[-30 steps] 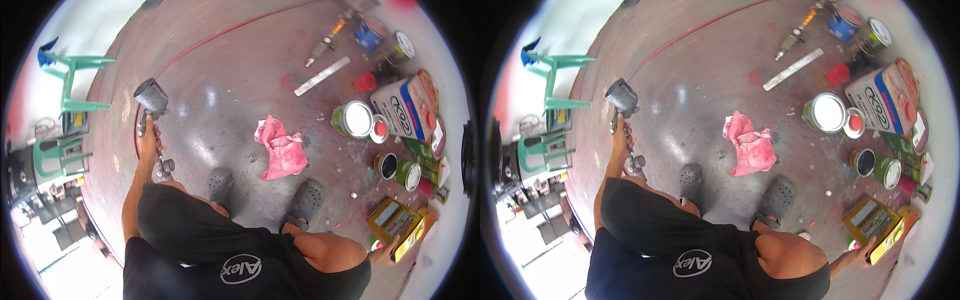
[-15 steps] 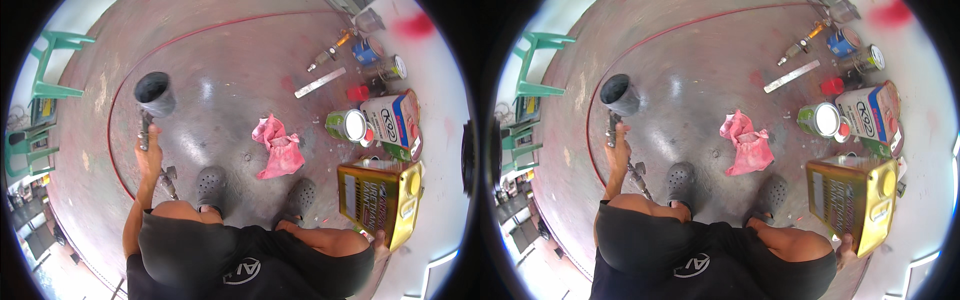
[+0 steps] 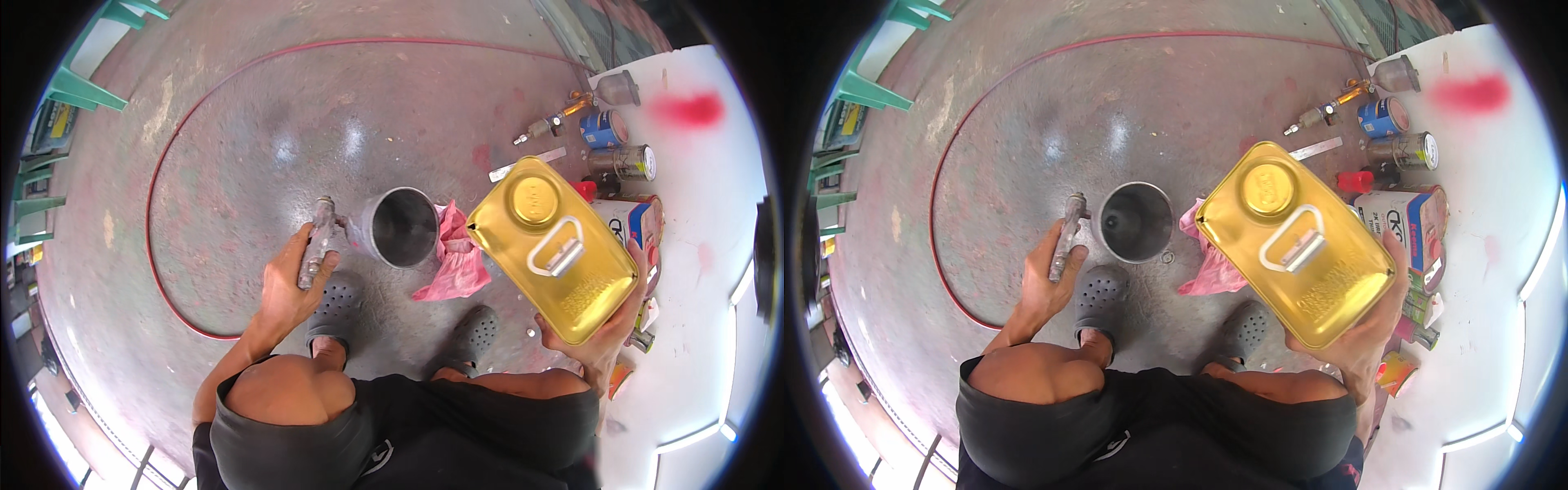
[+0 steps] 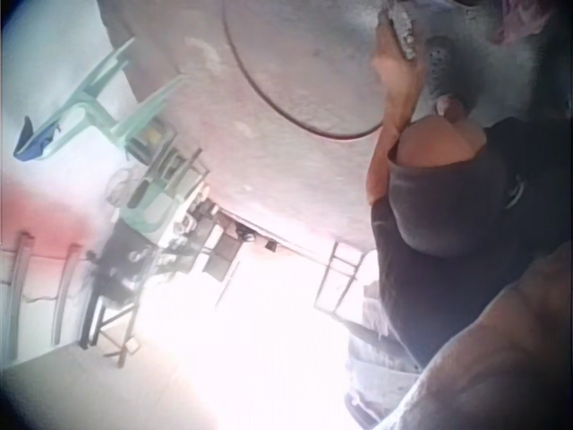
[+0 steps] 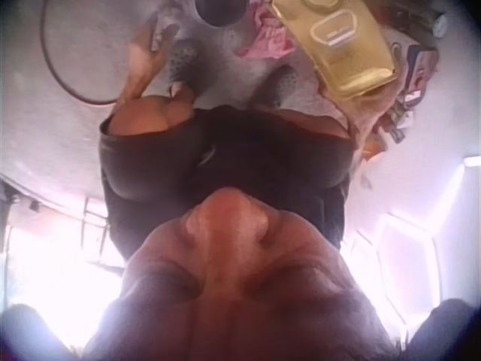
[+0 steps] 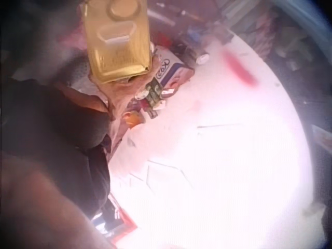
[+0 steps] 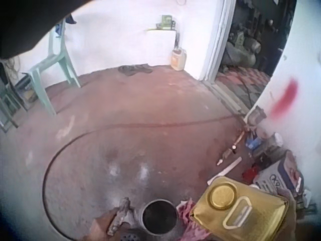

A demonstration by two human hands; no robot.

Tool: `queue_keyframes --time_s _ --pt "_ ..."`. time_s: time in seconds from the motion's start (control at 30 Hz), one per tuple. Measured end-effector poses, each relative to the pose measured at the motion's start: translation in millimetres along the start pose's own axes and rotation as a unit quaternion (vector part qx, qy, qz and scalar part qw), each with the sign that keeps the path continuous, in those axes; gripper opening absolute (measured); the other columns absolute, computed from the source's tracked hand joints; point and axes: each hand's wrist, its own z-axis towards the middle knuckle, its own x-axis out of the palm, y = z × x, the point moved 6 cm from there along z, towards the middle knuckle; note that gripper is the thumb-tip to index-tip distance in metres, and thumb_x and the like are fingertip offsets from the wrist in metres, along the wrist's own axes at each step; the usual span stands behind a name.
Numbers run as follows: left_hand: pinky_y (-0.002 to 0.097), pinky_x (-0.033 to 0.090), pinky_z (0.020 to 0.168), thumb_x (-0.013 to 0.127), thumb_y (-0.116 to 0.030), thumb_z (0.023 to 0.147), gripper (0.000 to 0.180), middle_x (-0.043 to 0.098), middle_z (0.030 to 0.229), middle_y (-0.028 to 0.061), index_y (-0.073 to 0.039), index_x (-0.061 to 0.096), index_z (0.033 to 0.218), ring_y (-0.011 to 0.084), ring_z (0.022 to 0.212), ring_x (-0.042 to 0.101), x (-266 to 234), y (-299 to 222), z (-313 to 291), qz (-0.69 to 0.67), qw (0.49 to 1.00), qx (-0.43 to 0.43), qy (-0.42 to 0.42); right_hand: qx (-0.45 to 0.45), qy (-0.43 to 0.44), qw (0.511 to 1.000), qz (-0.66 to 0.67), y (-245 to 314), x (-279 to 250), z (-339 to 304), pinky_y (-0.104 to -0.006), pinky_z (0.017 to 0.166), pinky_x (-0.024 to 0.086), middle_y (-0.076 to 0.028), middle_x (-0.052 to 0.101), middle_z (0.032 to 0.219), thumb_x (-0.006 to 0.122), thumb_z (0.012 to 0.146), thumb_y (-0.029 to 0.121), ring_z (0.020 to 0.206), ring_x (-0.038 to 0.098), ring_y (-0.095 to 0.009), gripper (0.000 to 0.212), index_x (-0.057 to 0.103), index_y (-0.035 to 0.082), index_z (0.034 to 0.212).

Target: The person walks through a garage, picks up a spray gun, and moves to a workbench. They pour thinner into the spray gun cup, wipe the cup with a cloth, and add paint from a can. The person then walks back toward the car area.

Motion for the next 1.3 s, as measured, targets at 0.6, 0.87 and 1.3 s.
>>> queue_keyframes --time_s 0.6,0.87,1.3 --pt "0.0462 0.06 0.086 0.077 -0.032 0.1 0.06 0.072 0.12 0.0297 0.009 0.059 0.139 0.0433 0.104 0.075 33 0 15 0.017 0.998 0.021 0.064 -0.124 0.123 0.956 -0.235 47 1 29 -0.0463 0.098 0.059 -0.02 0.07 0.129 0.102 0.056 0.026 0.113 0.074 -0.038 0.12 0.038 0.001 0.155" --pt "0.0467 0.059 0.087 0.077 -0.033 0.099 0.063 0.072 0.122 0.03 0.009 0.057 0.141 0.0445 0.105 0.075 43 2 17 0.009 0.994 0.002 0.107 -0.096 0.132 0.958 -0.237 55 0 29 -0.0525 0.102 0.055 -0.023 0.066 0.134 0.104 0.057 0.033 0.122 0.066 -0.044 0.113 0.047 -0.001 0.149" --pt "0.0457 0.059 0.089 0.077 -0.035 0.1 0.063 0.072 0.119 0.0313 0.008 0.058 0.141 0.0454 0.107 0.074 45 5 18 -0.012 0.994 0.003 0.113 -0.139 0.139 0.951 -0.24 67 4 31 -0.0547 0.1 0.055 -0.022 0.066 0.132 0.104 0.057 0.034 0.121 0.065 -0.046 0.12 0.042 0.001 0.154"
